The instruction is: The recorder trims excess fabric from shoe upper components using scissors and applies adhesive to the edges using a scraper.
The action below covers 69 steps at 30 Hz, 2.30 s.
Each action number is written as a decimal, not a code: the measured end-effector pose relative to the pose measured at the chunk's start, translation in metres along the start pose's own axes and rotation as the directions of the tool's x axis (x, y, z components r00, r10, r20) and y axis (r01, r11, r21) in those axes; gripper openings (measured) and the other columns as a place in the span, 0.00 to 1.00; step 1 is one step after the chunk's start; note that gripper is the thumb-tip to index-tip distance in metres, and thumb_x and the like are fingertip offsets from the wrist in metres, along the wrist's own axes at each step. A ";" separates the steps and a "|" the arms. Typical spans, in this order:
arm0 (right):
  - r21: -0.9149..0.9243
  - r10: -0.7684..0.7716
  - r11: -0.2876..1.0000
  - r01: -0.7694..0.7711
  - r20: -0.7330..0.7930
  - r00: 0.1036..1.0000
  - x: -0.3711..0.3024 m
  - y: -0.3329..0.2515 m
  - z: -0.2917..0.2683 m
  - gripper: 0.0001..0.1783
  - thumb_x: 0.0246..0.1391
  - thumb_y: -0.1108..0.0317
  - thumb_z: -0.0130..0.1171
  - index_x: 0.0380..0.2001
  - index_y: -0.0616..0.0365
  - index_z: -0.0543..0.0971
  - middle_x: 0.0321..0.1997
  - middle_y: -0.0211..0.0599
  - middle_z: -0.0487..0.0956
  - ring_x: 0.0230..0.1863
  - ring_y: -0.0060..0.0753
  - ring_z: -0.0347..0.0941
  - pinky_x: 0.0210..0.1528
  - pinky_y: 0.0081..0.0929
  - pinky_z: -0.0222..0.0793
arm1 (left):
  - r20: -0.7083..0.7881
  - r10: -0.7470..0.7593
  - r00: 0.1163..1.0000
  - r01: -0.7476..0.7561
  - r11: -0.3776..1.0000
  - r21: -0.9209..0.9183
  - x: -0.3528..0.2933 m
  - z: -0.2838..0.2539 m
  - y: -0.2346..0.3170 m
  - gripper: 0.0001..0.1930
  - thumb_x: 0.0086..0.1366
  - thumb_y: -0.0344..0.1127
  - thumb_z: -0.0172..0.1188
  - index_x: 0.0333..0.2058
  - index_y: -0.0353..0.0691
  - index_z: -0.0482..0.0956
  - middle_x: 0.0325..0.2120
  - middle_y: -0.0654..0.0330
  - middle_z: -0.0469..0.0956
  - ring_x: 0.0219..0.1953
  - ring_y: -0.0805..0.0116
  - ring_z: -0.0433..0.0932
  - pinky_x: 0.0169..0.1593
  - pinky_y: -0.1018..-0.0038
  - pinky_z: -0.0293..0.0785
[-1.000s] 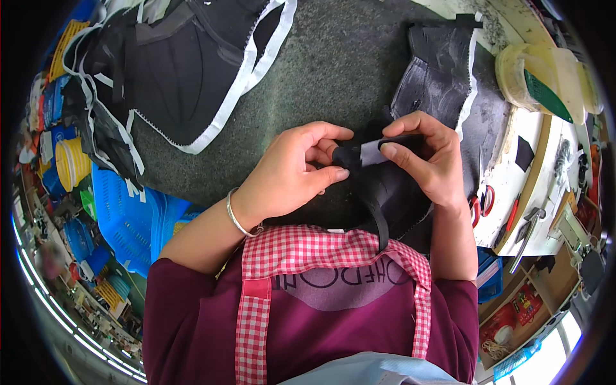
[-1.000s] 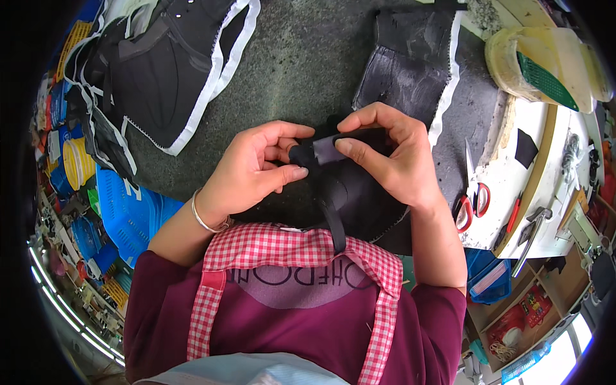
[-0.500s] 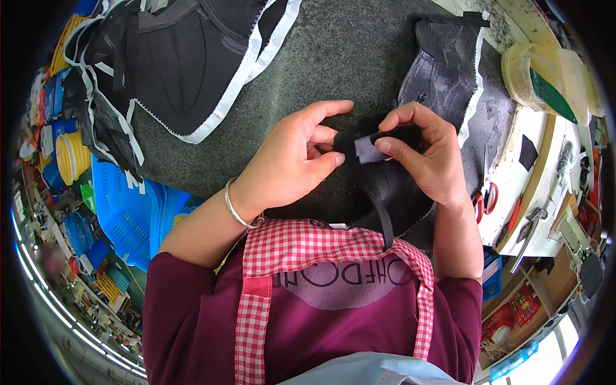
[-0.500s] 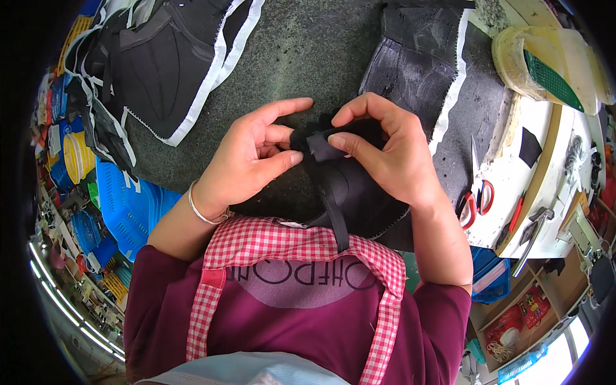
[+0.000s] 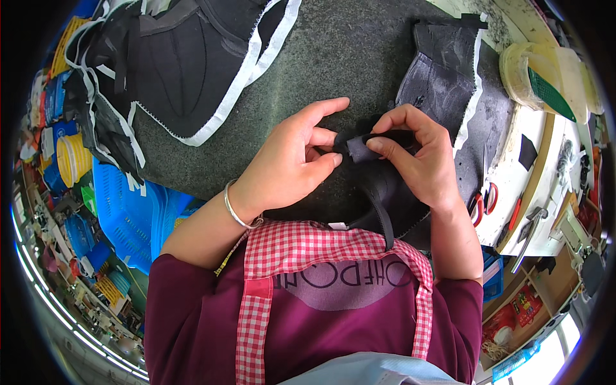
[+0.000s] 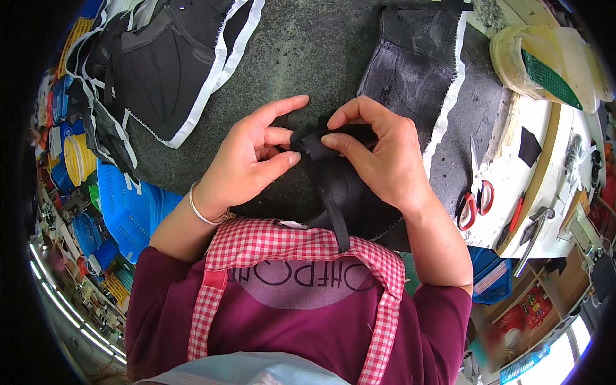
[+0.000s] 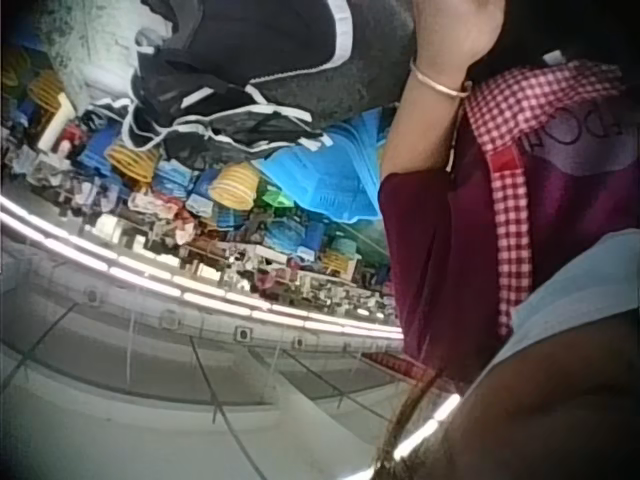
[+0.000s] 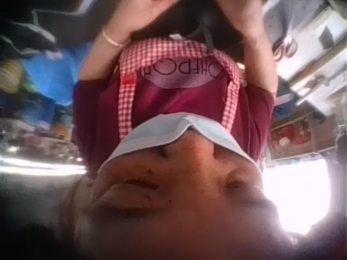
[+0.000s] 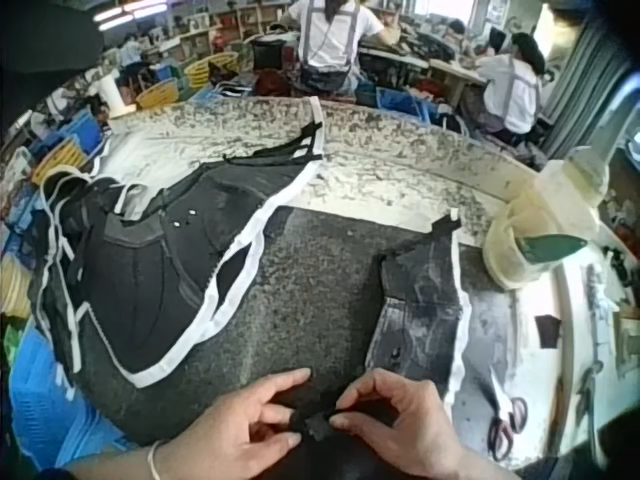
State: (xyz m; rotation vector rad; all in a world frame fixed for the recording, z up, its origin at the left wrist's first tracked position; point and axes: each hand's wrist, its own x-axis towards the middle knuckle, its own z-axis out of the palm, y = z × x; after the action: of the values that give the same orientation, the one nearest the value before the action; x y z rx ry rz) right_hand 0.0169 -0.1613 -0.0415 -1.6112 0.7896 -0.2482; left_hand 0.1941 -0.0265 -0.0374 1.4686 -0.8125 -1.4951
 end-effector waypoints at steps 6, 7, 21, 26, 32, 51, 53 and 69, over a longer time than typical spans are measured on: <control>-0.119 -0.095 0.989 0.089 -0.041 0.995 -0.002 0.002 0.005 0.10 0.48 0.74 0.68 0.34 0.59 0.79 0.29 0.36 0.83 0.30 0.27 0.81 0.33 0.23 0.73 | -0.011 -0.006 1.000 0.006 1.000 -0.011 0.000 0.000 0.003 0.36 0.61 0.19 0.56 0.67 0.34 0.56 0.29 0.67 0.78 0.29 0.88 0.68 0.32 0.87 0.65; -0.119 -0.095 0.989 0.090 -0.043 0.995 -0.003 0.002 0.007 0.10 0.48 0.74 0.68 0.34 0.59 0.79 0.29 0.36 0.83 0.30 0.27 0.81 0.33 0.23 0.73 | -0.008 -0.016 1.000 0.016 1.000 0.001 0.000 0.000 0.004 0.37 0.61 0.20 0.59 0.67 0.34 0.56 0.29 0.67 0.79 0.28 0.88 0.68 0.31 0.87 0.65; -0.246 -0.278 0.942 0.229 -0.185 0.943 -0.020 0.010 0.005 0.09 0.47 0.76 0.71 0.32 0.60 0.80 0.27 0.35 0.80 0.25 0.23 0.78 0.26 0.21 0.72 | -0.225 0.142 0.964 -0.068 0.949 0.309 0.007 0.018 -0.002 0.29 0.55 0.23 0.69 0.52 0.39 0.62 0.20 0.64 0.76 0.21 0.83 0.73 0.23 0.84 0.67; -0.303 -0.288 0.927 0.223 -0.191 0.938 -0.021 0.012 0.001 0.06 0.48 0.77 0.70 0.28 0.60 0.81 0.23 0.32 0.77 0.21 0.20 0.74 0.23 0.18 0.68 | -0.223 0.121 0.967 -0.046 0.948 0.316 0.007 0.017 -0.002 0.29 0.55 0.23 0.69 0.51 0.39 0.62 0.19 0.65 0.76 0.21 0.83 0.73 0.23 0.85 0.66; -0.299 -0.259 0.937 0.183 -0.241 0.935 -0.020 0.016 0.005 0.05 0.49 0.76 0.69 0.29 0.61 0.81 0.24 0.32 0.78 0.20 0.18 0.74 0.22 0.17 0.67 | -0.210 0.126 0.970 -0.048 0.938 0.343 0.002 0.020 -0.005 0.27 0.56 0.23 0.69 0.50 0.38 0.62 0.18 0.66 0.74 0.20 0.84 0.72 0.23 0.84 0.65; -0.305 -0.384 0.900 0.311 -0.219 0.897 -0.024 0.036 0.008 0.07 0.52 0.75 0.65 0.32 0.59 0.76 0.27 0.39 0.77 0.23 0.39 0.77 0.26 0.32 0.73 | -0.048 0.489 0.871 -0.322 0.642 0.696 0.001 0.031 -0.014 0.20 0.58 0.28 0.66 0.50 0.46 0.79 0.28 0.62 0.77 0.19 0.73 0.72 0.23 0.75 0.67; -0.146 -0.472 0.881 0.450 -0.205 0.858 -0.028 0.042 0.002 0.07 0.56 0.81 0.57 0.37 0.61 0.73 0.32 0.40 0.77 0.23 0.33 0.76 0.26 0.27 0.73 | -0.117 0.361 0.925 -0.266 0.836 0.479 0.008 0.031 -0.011 0.17 0.60 0.29 0.66 0.49 0.45 0.81 0.24 0.66 0.73 0.20 0.76 0.69 0.25 0.77 0.66; -0.197 -0.075 0.853 -0.483 -0.962 0.261 -0.286 0.283 -0.037 0.13 0.58 0.60 0.60 0.32 0.60 0.83 0.40 0.43 0.79 0.47 0.50 0.68 0.51 0.42 0.66 | -0.155 0.602 0.783 -0.282 0.567 0.774 0.002 -0.021 0.050 0.23 0.64 0.30 0.64 0.57 0.39 0.72 0.55 0.62 0.71 0.51 0.68 0.69 0.52 0.73 0.67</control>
State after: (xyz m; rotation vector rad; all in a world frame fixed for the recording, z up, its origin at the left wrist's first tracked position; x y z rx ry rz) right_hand -0.3145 -0.0163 -0.2209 -1.6590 2.1855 -0.9760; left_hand 0.2220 -0.0466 0.0051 1.8384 -1.4814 -0.4055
